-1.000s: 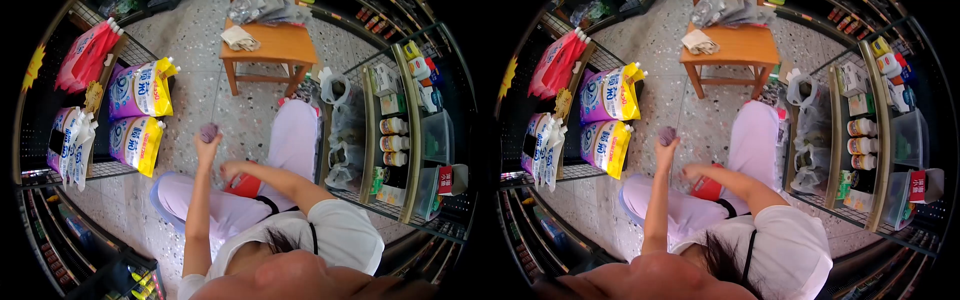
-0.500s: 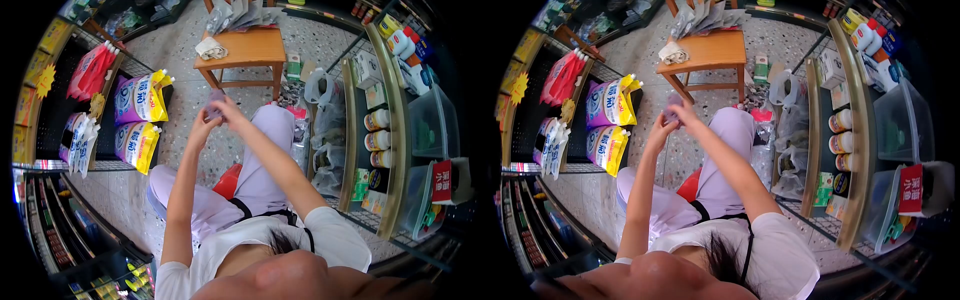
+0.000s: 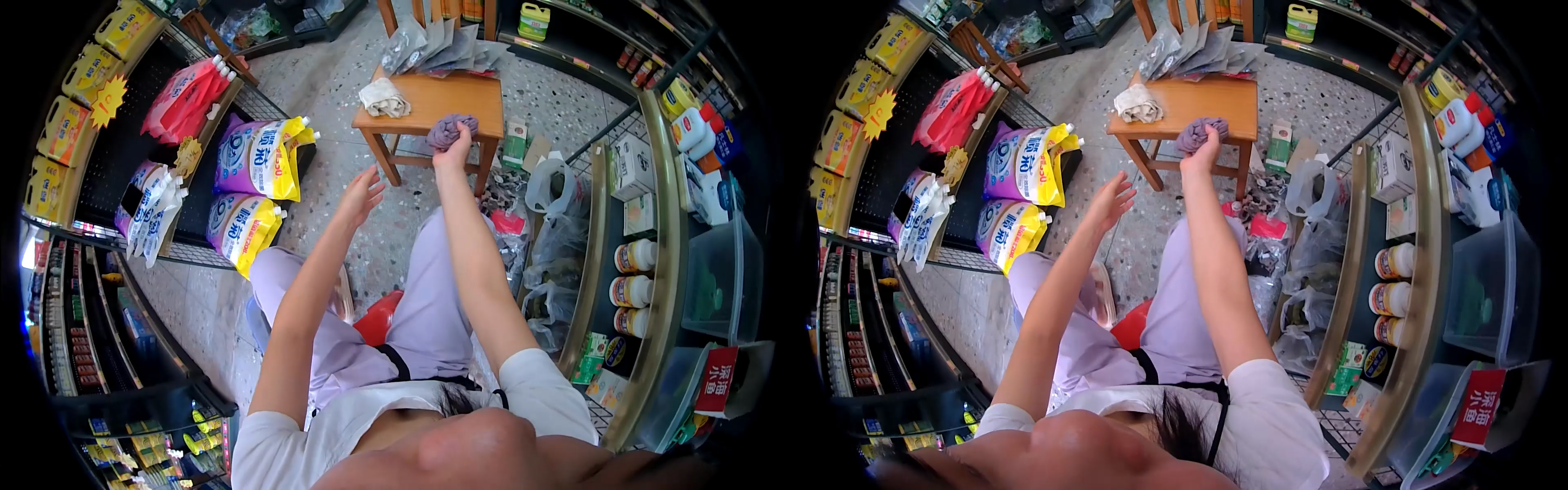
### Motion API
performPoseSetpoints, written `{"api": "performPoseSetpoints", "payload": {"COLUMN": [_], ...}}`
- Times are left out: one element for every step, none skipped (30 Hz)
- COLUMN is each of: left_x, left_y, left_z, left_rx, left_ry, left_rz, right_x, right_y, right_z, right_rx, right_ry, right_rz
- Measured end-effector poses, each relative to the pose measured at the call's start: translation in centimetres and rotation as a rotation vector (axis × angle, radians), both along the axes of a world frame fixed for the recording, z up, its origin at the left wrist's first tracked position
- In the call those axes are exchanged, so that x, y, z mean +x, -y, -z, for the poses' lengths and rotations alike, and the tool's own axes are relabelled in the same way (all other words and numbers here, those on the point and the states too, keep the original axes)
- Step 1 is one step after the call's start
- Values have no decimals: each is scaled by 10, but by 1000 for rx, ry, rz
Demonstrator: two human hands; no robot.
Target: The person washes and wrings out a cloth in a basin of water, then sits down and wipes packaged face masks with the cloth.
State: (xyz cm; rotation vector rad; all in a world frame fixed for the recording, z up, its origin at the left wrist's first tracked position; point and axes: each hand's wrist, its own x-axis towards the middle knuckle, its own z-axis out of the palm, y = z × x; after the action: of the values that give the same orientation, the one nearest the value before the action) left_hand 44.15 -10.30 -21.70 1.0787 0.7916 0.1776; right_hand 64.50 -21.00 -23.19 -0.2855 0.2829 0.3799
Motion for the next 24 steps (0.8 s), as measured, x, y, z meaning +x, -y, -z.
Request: {"api": "performPoseSetpoints", "payload": {"left_x": [11,22,37,53,69,88,105,119,131,144,152,157,161,164,164,163,162,162,161,156,149,139,131,123], "left_y": [-7,-14,-22,-32,-43,-56,-65,-74,-82,-89,-96,-95,-94,-92,-93,-92,-91,-90,-89,-88,-88,-87,-87,-88], "left_z": [4,7,9,14,21,39,49,59,65,75,85,86,86,85,85,85,84,85,85,85,86,86,86,87], "left_rx": [-42,-99,-156,-213,-264,-315,-364,-380,-399,-422,-466,-478,-489,-495,-587,-581,-575,-571,-568,-563,-556,-557,-558,-558], "left_ry": [21,7,-6,-19,-22,-28,-33,-31,-28,-26,49,137,224,310,319,319,322,327,325,321,313,311,313,316], "left_rz": [7,-5,-14,-22,-57,-88,-114,-134,-152,-168,-176,-204,-235,-271,-292,-298,-304,-310,-321,-332,-344,-354,-362,-370], "right_x": [9,18,22,26,29,31,31,30,31,31,28,28,29,29,27,25,22,19,16,15,11,5,0,-4], "right_y": [-2,-2,5,13,21,28,35,42,48,53,54,55,54,55,55,53,53,54,56,58,59,60,61,62], "right_z": [10,21,27,29,31,31,31,32,31,28,26,27,26,25,20,14,8,4,-1,-6,-6,-6,-7,-7], "right_rx": [-45,-90,-78,-142,-204,-266,-232,-200,-171,-193,-219,-247,-253,-273,-288,-300,-304,-309,-315,-323,-328,-330,-326,-321], "right_ry": [30,59,110,135,159,181,181,179,180,183,183,180,177,164,150,139,119,100,80,79,72,63,60,57], "right_rz": [24,49,19,10,3,0,-49,-97,-144,-169,-195,-225,-232,-231,-232,-235,-245,-254,-263,-279,-296,-314,-340,-366]}}
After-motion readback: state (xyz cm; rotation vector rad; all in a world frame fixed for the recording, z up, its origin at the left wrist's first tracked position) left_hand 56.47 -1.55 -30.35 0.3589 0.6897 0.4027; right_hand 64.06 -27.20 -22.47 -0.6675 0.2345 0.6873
